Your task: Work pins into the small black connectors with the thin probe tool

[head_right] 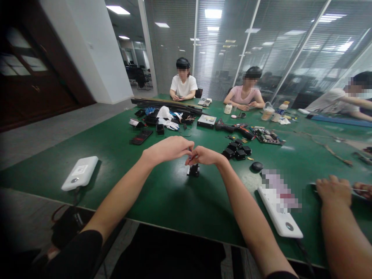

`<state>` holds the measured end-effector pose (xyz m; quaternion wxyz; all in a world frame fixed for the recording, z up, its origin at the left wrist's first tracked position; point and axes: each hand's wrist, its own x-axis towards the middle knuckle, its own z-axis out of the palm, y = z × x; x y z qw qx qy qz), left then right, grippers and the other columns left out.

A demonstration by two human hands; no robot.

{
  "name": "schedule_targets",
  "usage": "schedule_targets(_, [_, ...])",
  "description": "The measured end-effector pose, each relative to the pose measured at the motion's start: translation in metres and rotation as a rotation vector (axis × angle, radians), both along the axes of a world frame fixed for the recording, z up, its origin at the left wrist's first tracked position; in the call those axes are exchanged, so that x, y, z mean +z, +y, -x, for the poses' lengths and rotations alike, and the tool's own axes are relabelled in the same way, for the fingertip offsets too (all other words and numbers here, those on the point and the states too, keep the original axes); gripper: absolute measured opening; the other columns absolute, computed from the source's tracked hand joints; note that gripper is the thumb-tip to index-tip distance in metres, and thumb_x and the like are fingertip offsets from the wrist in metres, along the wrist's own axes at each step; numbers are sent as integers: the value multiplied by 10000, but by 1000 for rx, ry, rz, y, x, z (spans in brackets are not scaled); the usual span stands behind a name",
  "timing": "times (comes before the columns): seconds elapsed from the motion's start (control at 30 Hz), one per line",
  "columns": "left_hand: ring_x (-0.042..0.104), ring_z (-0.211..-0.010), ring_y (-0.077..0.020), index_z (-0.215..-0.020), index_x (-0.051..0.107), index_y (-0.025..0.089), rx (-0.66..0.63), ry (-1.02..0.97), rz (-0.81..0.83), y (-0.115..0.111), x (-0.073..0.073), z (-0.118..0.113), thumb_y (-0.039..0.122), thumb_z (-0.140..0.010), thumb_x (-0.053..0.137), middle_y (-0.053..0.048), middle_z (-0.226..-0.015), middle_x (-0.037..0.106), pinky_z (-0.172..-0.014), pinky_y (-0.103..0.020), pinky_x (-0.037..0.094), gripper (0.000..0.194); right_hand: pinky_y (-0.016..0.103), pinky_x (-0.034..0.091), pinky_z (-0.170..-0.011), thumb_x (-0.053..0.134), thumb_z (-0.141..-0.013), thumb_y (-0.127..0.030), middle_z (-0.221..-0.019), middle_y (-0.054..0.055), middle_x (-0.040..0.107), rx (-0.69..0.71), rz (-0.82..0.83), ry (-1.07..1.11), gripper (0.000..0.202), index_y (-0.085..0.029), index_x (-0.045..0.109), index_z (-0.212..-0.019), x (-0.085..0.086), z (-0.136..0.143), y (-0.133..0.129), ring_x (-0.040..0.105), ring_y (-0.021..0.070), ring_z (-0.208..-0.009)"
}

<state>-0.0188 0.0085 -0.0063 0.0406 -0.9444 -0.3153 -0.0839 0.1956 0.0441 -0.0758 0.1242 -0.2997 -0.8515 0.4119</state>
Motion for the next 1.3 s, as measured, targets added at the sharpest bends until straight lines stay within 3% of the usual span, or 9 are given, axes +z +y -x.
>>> schedule_targets(0.23, [713,-833,-263,-860,722,158,100,59,-70,-2,-2,-4,549,-1000,459,-136,-846,735,-696,-311,466,491,252,502,-682,836,-737,-404,-759,16,756,-115,-75,-53,270,-149,787,-815,-1,3,0,670,183,-733])
schedule_targets(0.33, [712,-852,-266,-977,713,165,79,18,-52,-2,-1,-3,571,-967,526,-122,-887,740,-695,-310,462,447,263,518,-710,816,-757,-391,-798,25,770,-86,-47,-14,264,-147,791,-854,-4,1,2,684,190,-756])
schedule_targets(0.43, [708,-917,-246,-1103,678,208,-30,-46,15,-2,1,0,454,-936,622,-80,-992,749,-728,-299,468,303,274,533,-739,798,-773,-379,-838,40,780,-47,7,14,265,-139,790,-887,-7,-1,4,698,201,-796])
schedule_targets(0.6, [711,-947,-228,-1015,695,210,-69,-37,54,-1,2,3,239,-949,573,-67,-982,753,-768,-296,470,142,269,527,-758,750,-826,-370,-879,60,784,8,15,-14,270,-128,795,-937,-2,-3,1,699,193,-814])
schedule_targets(0.73, [719,-907,-250,-984,702,171,22,6,-17,-2,2,1,365,-984,552,-105,-930,749,-730,-302,473,245,256,516,-746,761,-816,-397,-891,44,782,-21,14,-51,295,-149,793,-972,2,0,-4,696,188,-817])
schedule_targets(0.93, [722,-870,-273,-891,716,146,98,80,-102,-4,-1,-3,547,-1008,455,-139,-873,737,-696,-306,466,493,254,494,-665,829,-729,-410,-753,20,757,-123,-55,-81,267,-156,783,-797,-5,6,-2,663,179,-710])
schedule_targets(1.03, [718,-878,-278,-973,711,149,93,50,-80,-3,-2,-1,585,-974,508,-136,-901,740,-690,-307,459,480,262,518,-692,812,-744,-363,-792,28,772,-95,-33,-41,226,-159,796,-841,-10,5,0,685,189,-741])
schedule_targets(1.13, [712,-914,-254,-1091,682,197,-20,-14,10,-1,-2,2,495,-936,620,-89,-972,750,-704,-293,454,341,272,545,-725,793,-758,-319,-833,32,783,-57,4,-4,194,-163,799,-874,-12,4,1,708,201,-779])
schedule_targets(1.3, [706,-902,-218,-1002,700,204,-112,-39,84,2,-3,4,284,-941,605,-60,-951,755,-717,-279,443,138,278,554,-758,726,-831,-289,-866,44,789,43,-17,0,180,-156,807,-920,-9,3,-1,713,199,-811])
